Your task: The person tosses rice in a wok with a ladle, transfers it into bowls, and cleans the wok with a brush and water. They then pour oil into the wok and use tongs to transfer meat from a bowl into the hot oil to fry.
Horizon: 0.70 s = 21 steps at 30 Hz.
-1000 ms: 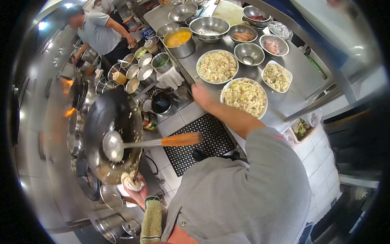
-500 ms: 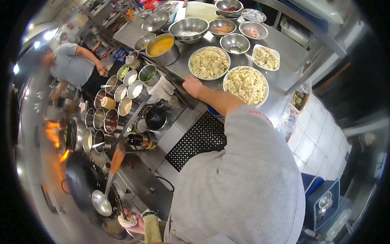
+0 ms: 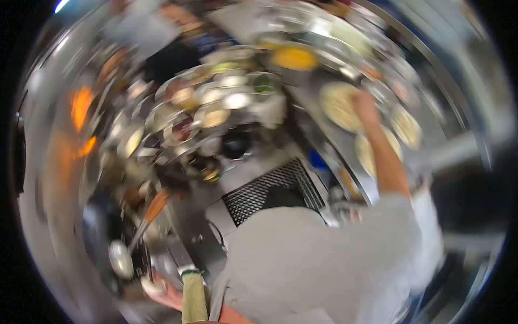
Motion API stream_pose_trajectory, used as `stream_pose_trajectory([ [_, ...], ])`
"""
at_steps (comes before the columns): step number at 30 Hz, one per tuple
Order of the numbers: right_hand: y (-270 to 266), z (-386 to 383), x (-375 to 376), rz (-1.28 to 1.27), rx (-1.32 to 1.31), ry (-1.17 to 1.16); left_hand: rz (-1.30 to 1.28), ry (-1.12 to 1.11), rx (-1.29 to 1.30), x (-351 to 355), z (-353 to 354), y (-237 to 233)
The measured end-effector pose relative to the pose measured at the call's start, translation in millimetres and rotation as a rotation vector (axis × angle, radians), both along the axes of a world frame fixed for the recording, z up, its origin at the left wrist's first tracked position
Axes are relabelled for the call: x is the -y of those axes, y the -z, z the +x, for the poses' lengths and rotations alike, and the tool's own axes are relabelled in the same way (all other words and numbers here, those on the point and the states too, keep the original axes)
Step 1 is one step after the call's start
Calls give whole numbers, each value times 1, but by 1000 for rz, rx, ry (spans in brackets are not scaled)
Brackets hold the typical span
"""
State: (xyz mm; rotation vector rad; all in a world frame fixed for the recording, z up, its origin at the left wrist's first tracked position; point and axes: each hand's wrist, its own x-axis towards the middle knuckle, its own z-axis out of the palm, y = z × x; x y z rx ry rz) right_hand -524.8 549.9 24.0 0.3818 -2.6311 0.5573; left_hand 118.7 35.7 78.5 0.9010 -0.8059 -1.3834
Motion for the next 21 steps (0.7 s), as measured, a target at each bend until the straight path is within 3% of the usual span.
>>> stream_pose_trajectory([
  [1,-40,15,17,-17,233,3,0,-65,-20,-23,-7,-1],
  [2,-57,19,32,-107,408,-106,66,-16,-202,-44,-21,-5],
  [3,-65,18,57,-167,510,-296,-54,78,-230,-57,-32,7],
  [4,-67,30,83,-521,754,-464,64,-17,-249,-78,-43,16],
  [5,-64,44,122,-705,989,-572,144,-139,-326,-110,-74,-1],
  [7,-53,77,200,-709,1339,-858,216,-86,-398,-138,-94,17],
  [9,-45,120,298,-682,2041,-1051,282,-129,-403,-147,-103,16],
  [10,-69,152,340,-522,2241,-1071,308,-129,-417,-145,-105,20],
  [11,-88,182,372,-355,2428,-1080,325,-156,-415,-144,-107,25],
  [13,-74,212,409,-24,2576,-1200,337,-206,-402,-137,-108,32],
  [14,-90,215,411,19,2582,-1175,319,-202,-435,-138,-112,41],
  [15,-82,221,427,68,2903,-1070,357,-241,-439,-130,-114,44],
  [17,-99,222,453,92,2859,-1072,337,-260,-485,-111,-114,52],
  [19,-116,222,486,76,2631,-1279,330,-302,-490,-87,-121,46],
  [21,-116,230,544,71,2240,-1496,385,-373,-481,-60,-122,52],
])
